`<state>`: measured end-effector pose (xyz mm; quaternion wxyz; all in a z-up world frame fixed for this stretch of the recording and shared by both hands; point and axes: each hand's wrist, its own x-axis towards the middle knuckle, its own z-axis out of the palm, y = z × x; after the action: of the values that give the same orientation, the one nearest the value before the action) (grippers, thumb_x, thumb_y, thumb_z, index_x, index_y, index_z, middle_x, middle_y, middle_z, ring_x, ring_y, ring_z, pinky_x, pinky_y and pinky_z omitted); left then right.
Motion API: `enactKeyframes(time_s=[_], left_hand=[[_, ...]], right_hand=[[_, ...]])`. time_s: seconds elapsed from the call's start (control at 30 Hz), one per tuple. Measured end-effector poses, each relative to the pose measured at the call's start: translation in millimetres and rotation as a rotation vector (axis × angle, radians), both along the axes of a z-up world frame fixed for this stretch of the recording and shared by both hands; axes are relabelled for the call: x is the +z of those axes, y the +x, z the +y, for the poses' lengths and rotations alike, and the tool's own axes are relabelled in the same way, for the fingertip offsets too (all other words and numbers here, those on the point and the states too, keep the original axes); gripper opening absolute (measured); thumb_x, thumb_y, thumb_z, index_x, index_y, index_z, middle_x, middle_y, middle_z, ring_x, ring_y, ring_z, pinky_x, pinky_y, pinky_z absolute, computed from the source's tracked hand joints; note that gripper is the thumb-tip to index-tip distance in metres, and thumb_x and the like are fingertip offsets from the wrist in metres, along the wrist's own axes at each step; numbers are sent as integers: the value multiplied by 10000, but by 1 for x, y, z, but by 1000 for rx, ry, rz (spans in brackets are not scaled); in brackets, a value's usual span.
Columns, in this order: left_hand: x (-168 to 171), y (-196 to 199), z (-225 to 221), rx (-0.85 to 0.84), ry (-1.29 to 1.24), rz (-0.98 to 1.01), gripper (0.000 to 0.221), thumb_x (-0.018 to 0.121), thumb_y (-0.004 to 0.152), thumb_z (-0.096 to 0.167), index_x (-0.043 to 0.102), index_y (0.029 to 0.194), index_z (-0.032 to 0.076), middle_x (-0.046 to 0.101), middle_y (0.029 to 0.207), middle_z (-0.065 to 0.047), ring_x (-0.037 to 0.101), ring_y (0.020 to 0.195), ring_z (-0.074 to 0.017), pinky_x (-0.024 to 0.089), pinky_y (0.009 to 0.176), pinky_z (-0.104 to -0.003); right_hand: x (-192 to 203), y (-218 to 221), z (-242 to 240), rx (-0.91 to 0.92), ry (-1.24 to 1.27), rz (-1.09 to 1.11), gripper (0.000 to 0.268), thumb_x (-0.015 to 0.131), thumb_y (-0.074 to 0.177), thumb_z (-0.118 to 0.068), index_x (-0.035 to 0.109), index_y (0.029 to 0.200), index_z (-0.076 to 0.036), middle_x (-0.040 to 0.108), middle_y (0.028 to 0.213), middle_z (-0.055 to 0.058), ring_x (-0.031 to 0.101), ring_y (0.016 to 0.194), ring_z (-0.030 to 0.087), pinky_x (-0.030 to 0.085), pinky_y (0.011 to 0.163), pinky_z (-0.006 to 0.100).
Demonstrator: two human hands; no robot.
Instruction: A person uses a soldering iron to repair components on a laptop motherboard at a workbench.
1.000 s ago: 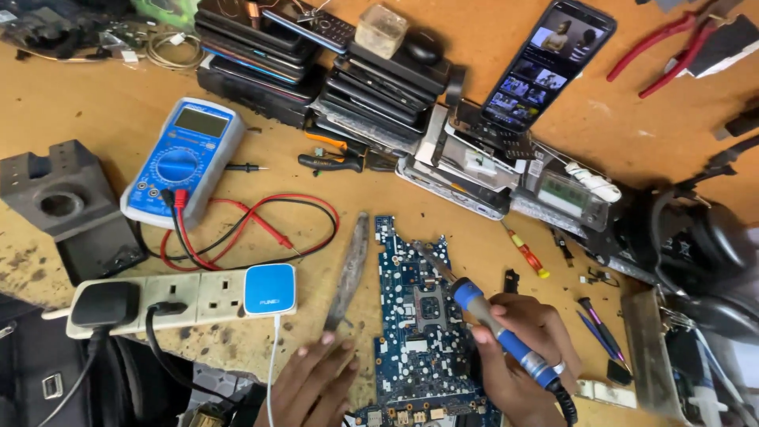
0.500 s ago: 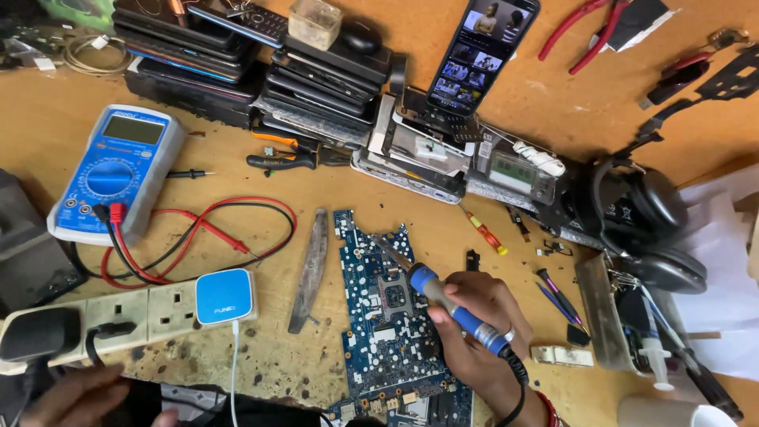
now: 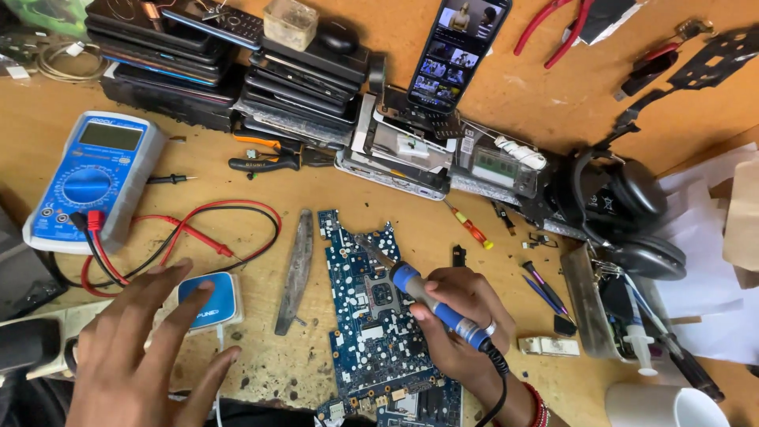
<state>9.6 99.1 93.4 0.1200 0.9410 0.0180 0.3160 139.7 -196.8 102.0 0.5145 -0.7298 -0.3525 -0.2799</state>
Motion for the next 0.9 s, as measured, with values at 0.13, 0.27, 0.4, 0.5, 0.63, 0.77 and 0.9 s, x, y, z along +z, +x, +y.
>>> enactKeyframes(time_s=[0.13, 0.27, 0.4, 0.5, 0.63, 0.77, 0.9], left_hand=[[-5, 11, 10, -123, -62, 81, 677, 766, 766, 383, 608, 1377, 142, 573, 1518, -78, 547, 1434, -310, 456, 1069, -501], [-12, 15, 16, -149, -31, 85, 631, 724, 810, 391, 616, 1386, 156, 623, 1445, -38, 580, 1374, -254, 436, 1101, -460], [-15, 15, 18, -164, -63, 93, 650, 754, 784, 380, 629, 1373, 135, 630, 1434, -56, 592, 1337, -239, 462, 1079, -465], [-21, 16, 22, -206, -59, 84, 722, 769, 761, 410, 608, 1402, 121, 591, 1468, -112, 569, 1361, -293, 453, 1104, -478], [-22, 17, 24, -225, -45, 101, 676, 761, 777, 399, 621, 1384, 136, 598, 1439, -114, 595, 1314, -306, 484, 1045, -483], [-19, 18, 23, -211, -70, 101, 628, 758, 789, 372, 648, 1363, 143, 632, 1390, -118, 621, 1260, -309, 496, 1030, -483], [-15, 22, 25, -247, -79, 87, 629, 779, 775, 357, 655, 1342, 115, 648, 1362, -139, 640, 1219, -319, 508, 1027, -484]], right_hand=[[5, 0, 2, -26, 0, -37, 174, 719, 944, -173, 651, 1053, -55, 661, 993, 104, 744, 824, 248, 643, 740, 350], [1, 3, 1, -38, -3, -79, 192, 718, 949, -180, 649, 1075, -53, 661, 996, 105, 737, 794, 265, 652, 726, 366], [6, 2, 1, -41, -57, -80, 194, 699, 963, -203, 643, 1072, -53, 658, 993, 112, 742, 806, 262, 650, 728, 357], [5, 1, 2, -24, -26, -45, 185, 712, 955, -189, 649, 1065, -54, 650, 1008, 94, 737, 799, 256, 649, 725, 358], [5, 1, 4, -32, -19, -52, 188, 713, 946, -191, 657, 1044, -40, 648, 974, 97, 733, 791, 264, 657, 732, 367], [3, 2, 2, -26, -8, -49, 185, 727, 943, -179, 667, 1067, -55, 654, 990, 88, 738, 800, 248, 662, 735, 349], [6, 2, 3, -31, -26, -61, 189, 723, 942, -177, 657, 1064, -49, 657, 986, 104, 742, 803, 262, 665, 733, 362]])
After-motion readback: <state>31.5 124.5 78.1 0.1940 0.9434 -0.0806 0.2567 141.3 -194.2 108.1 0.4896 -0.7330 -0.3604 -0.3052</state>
